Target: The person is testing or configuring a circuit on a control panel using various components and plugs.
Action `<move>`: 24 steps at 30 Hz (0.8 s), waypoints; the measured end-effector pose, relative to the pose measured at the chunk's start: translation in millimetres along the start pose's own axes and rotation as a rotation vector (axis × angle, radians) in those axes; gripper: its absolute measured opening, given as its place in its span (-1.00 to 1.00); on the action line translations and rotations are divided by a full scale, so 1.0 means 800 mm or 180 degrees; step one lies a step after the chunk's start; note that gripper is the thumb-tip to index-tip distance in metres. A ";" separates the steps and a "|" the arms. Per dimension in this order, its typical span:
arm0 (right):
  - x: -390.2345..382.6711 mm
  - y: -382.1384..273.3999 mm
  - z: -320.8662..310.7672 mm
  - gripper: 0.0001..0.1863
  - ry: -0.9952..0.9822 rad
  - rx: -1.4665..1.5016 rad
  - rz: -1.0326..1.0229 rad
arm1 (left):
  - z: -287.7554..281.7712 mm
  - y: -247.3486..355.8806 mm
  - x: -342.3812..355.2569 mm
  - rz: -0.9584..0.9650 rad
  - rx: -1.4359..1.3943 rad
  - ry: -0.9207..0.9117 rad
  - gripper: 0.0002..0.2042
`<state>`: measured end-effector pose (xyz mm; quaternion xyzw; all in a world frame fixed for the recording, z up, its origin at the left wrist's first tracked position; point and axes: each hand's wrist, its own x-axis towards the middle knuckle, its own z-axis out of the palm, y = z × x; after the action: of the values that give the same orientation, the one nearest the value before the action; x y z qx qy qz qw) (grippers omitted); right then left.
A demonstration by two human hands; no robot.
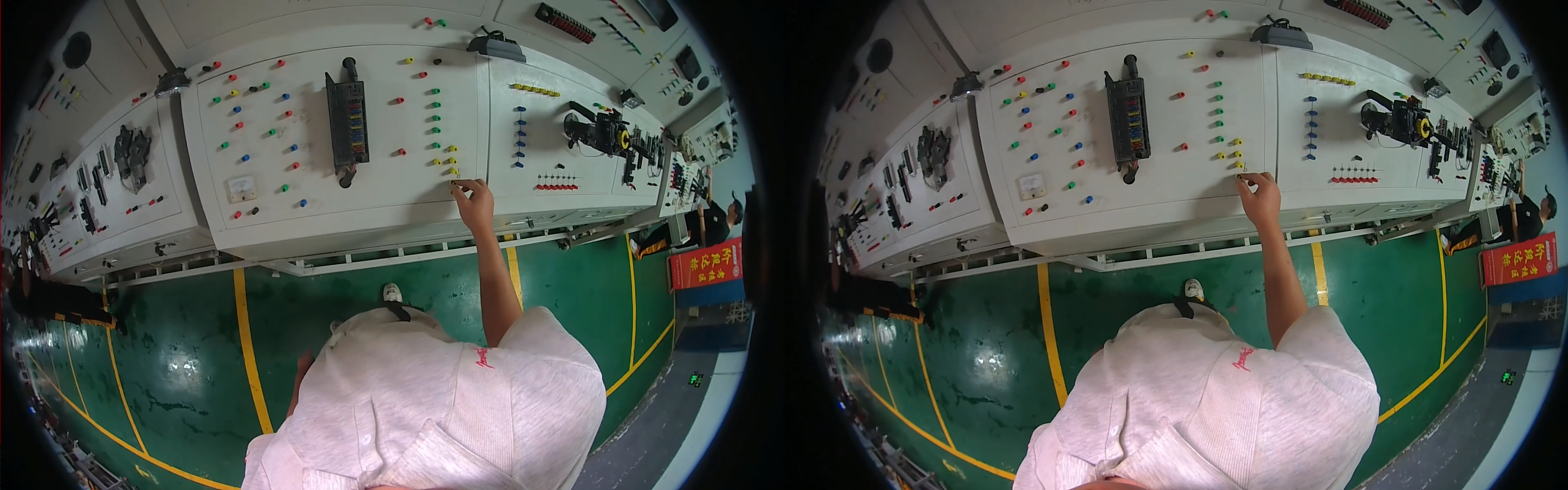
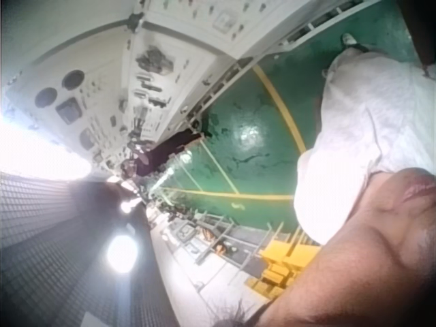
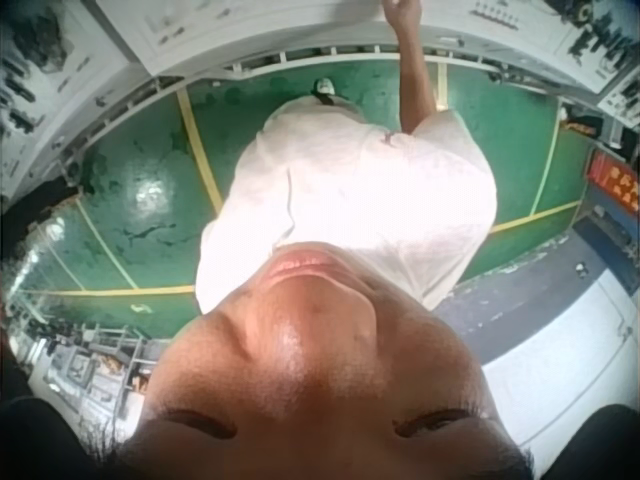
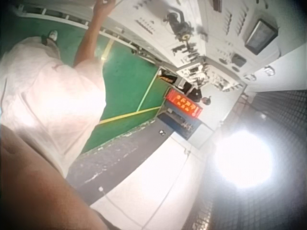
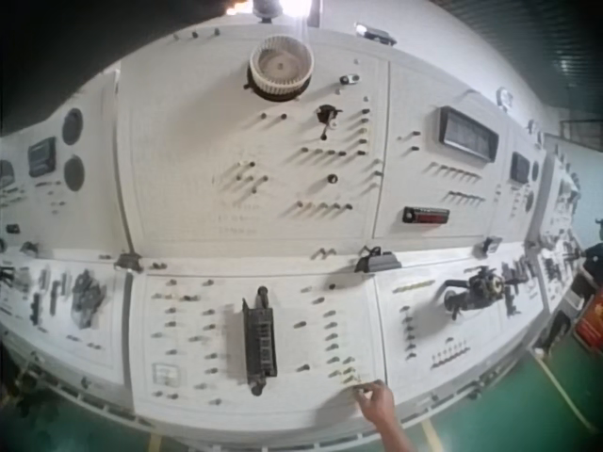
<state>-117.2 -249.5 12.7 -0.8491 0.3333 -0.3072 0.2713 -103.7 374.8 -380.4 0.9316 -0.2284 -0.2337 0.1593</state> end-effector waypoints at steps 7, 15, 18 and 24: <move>0.006 -0.029 -0.003 -0.65 -0.0091 0.0314 0.0146 | -0.007 -0.003 -0.008 0.0034 0.0022 0.0111 -0.72; 0.010 -0.046 -0.008 -0.59 -0.0182 0.0580 0.0453 | -0.011 -0.007 -0.011 0.0078 0.0035 0.0239 -0.72; 0.010 -0.019 -0.001 -0.58 -0.0252 0.0194 0.0371 | -0.019 -0.001 -0.004 0.0166 0.0030 0.0277 -0.71; 0.007 -0.033 -0.002 -0.57 -0.0071 0.0643 0.0411 | -0.026 0.004 -0.012 0.0216 0.0065 0.0388 -0.71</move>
<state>-104.3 -237.6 33.4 -0.7975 0.3516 -0.3117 0.3784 -101.6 380.9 -358.6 0.9374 -0.2521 -0.1686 0.1711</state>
